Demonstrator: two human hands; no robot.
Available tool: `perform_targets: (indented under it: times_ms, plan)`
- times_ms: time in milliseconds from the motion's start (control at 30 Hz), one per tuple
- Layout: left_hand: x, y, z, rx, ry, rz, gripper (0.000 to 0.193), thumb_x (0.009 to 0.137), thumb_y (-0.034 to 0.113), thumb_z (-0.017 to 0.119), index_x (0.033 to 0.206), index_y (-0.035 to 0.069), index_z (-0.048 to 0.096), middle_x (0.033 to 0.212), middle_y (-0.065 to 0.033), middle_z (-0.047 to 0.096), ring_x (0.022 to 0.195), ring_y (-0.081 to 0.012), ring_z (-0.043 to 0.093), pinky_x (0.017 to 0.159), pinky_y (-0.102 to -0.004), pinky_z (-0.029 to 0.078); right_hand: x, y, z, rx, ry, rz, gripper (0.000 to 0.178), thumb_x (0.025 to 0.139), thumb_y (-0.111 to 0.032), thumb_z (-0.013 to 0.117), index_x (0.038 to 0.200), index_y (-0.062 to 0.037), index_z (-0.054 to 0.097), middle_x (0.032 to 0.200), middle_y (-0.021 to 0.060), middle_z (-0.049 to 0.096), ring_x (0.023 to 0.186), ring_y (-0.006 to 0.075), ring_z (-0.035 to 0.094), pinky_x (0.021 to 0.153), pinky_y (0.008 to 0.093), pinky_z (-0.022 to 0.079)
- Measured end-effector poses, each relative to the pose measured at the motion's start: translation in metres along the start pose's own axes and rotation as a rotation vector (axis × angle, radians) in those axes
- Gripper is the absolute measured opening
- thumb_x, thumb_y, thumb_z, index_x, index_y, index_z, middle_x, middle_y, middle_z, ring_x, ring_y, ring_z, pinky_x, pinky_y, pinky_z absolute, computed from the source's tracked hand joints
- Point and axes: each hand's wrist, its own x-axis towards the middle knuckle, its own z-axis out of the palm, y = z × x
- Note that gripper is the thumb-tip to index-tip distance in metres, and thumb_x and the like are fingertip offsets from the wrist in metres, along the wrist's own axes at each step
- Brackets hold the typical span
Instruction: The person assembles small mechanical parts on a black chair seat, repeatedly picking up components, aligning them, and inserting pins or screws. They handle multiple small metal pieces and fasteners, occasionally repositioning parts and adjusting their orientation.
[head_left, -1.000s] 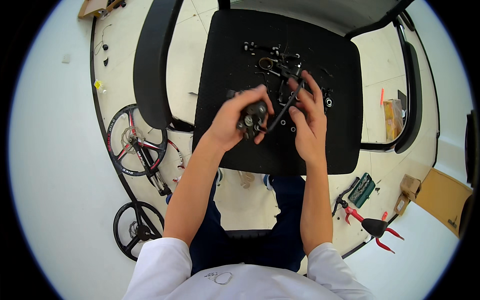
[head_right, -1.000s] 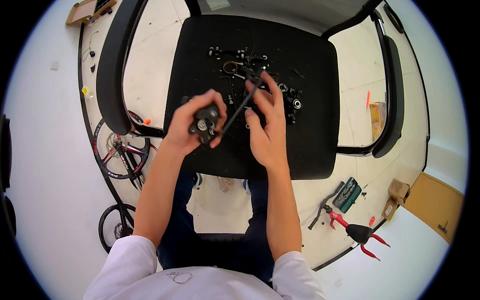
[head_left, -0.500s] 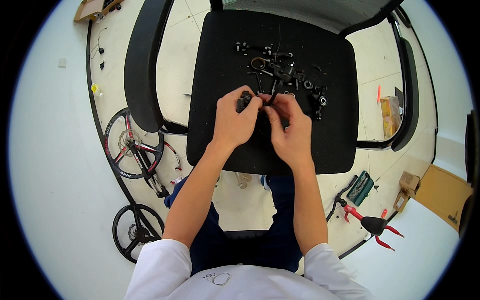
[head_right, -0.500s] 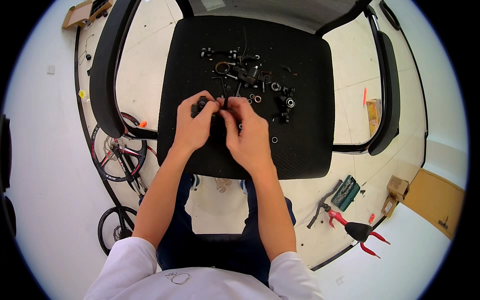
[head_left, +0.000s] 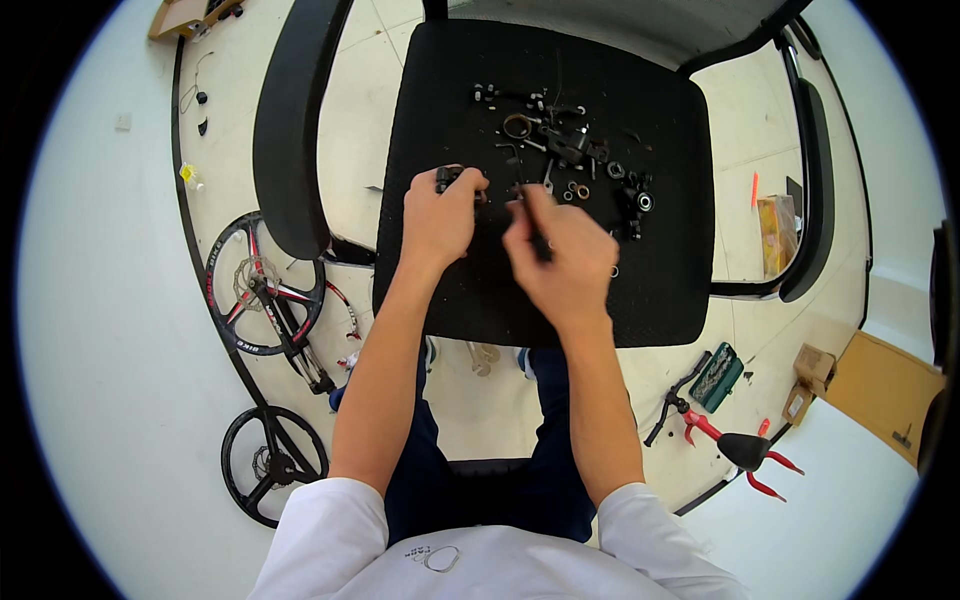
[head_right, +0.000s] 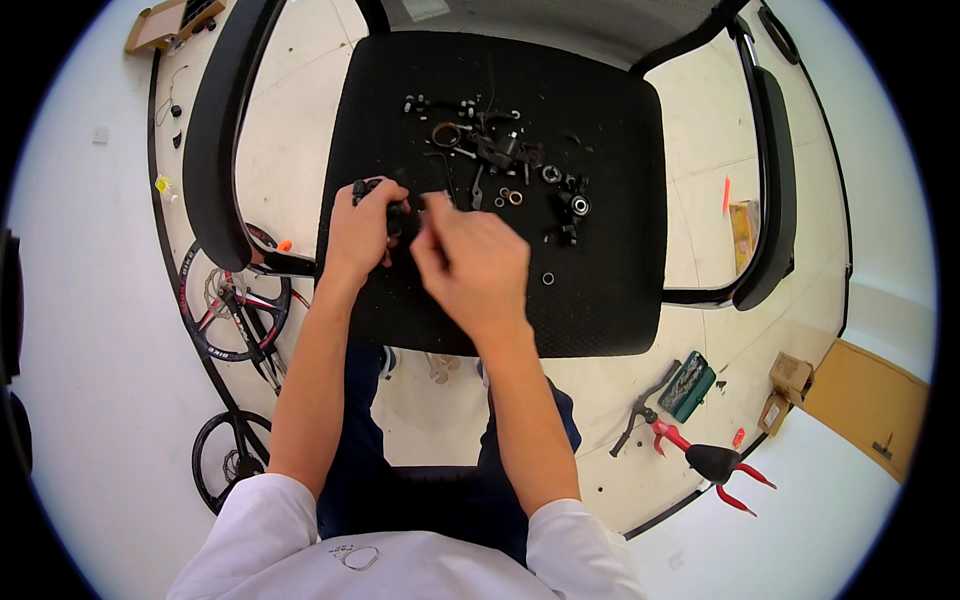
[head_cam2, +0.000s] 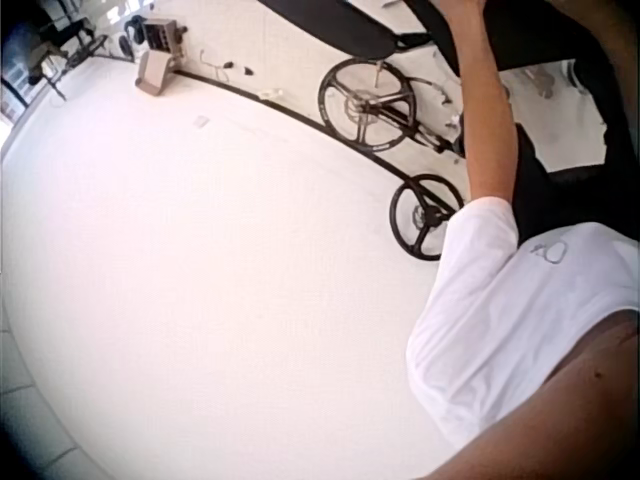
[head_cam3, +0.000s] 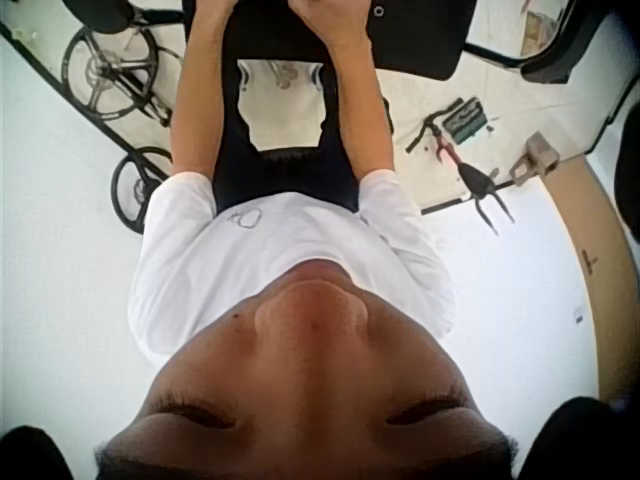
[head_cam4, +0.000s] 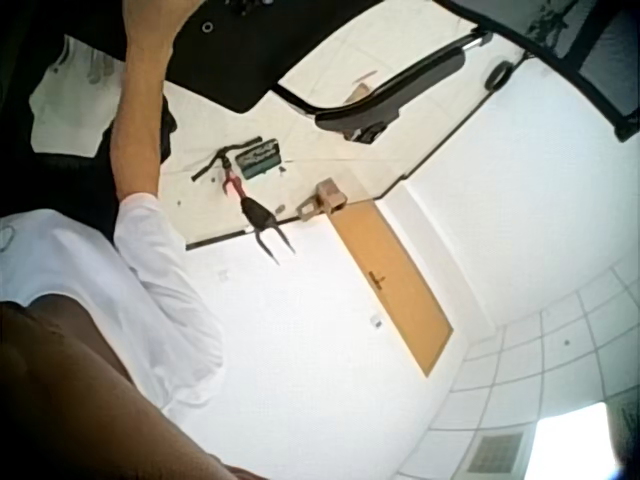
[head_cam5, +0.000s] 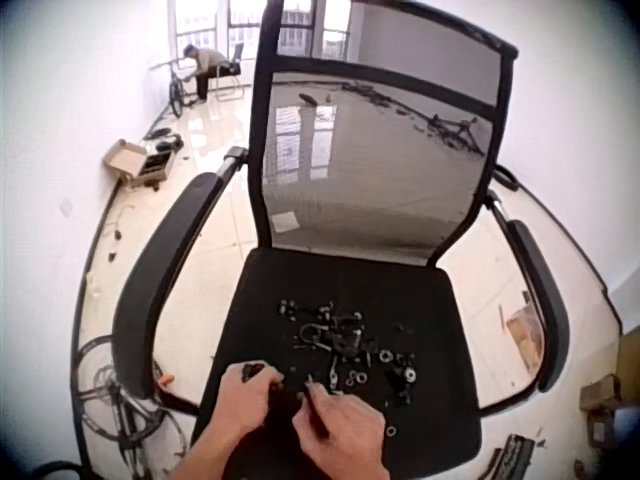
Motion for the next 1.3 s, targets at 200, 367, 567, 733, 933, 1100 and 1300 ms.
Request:
perform_targets:
  times_ms: [200,367,567,733,933,1100,1300]
  plan:
    - [-0.002,0.012,-0.02,-0.422,-0.202,-0.123,0.029,0.089,0.034,0.059,0.081,0.006,0.063,0.065,-0.0056,0.057,0.055,-0.0169,0.06,0.044,-0.0293,0.047,-0.001,0.016,-0.026,0.553,-0.159,0.58,0.017,0.088,-0.006,0.072,0.103,0.0008,0.075,0.073,0.0025,0.069,0.063,0.0059,0.059,0.055,0.0232,0.044]
    - [0.001,0.01,-0.021,-0.466,-0.261,-0.078,0.031,0.091,0.035,0.058,0.082,0.006,0.063,0.066,-0.0057,0.057,0.058,-0.0166,0.061,0.047,-0.0304,0.048,0.002,0.02,-0.036,0.516,-0.344,0.544,0.009,0.085,-0.004,0.073,0.092,0.0004,0.076,0.07,0.0011,0.064,0.057,0.0047,0.049,0.052,0.0216,0.037]
    - [0.001,0.007,-0.007,-0.422,-0.309,-0.026,0.03,0.092,0.033,0.054,0.083,0.006,0.061,0.066,-0.0053,0.056,0.057,-0.0161,0.057,0.047,-0.0308,0.048,0.004,0.014,-0.03,0.469,-0.375,0.532,0.007,0.082,-0.003,0.073,0.088,0.0012,0.074,0.067,0.0027,0.061,0.055,0.006,0.049,0.05,0.0232,0.038]
    - [0.001,0.005,-0.005,-0.382,-0.327,0.01,0.025,0.091,0.026,0.057,0.079,0.005,0.062,0.064,-0.0038,0.056,0.05,-0.0124,0.054,0.042,-0.0275,0.044,0.007,0.015,-0.029,0.365,-0.427,0.481,0.008,0.081,-0.004,0.073,0.088,0.0011,0.073,0.068,0.0065,0.063,0.057,0.0139,0.056,0.053,0.0275,0.044]
    - [-0.001,-0.001,0.003,-0.207,-0.263,0.089,0.024,0.088,0.022,0.063,0.073,0.003,0.061,0.062,-0.0015,0.055,0.043,-0.0101,0.05,0.039,-0.0257,0.039,-0.003,0.015,-0.023,0.167,-0.497,0.394,0.008,0.083,-0.006,0.072,0.088,-0.0008,0.071,0.078,0.0114,0.067,0.069,0.0303,0.065,0.066,0.0379,0.052]
    - [-0.004,-0.004,0.008,-0.101,-0.192,0.1,0.024,0.088,0.022,0.064,0.074,0.003,0.062,0.062,-0.0007,0.054,0.044,-0.0086,0.048,0.04,-0.0256,0.038,-0.003,0.015,-0.02,0.098,-0.494,0.305,0.007,0.082,-0.005,0.069,0.084,-0.0017,0.064,0.081,0.0136,0.065,0.08,0.0337,0.064,0.072,0.0432,0.052]
    - [-0.007,-0.011,0.01,0.058,-0.079,0.412,0.023,0.088,0.019,0.065,0.081,-0.002,0.061,0.064,-0.0107,0.058,0.061,-0.0132,0.055,0.057,-0.0336,0.045,-0.007,0.015,-0.01,0.057,-0.492,0.277,0.01,0.082,0.0,0.066,0.09,0.0014,0.061,0.084,0.019,0.065,0.083,0.0408,0.064,0.072,0.0454,0.05]
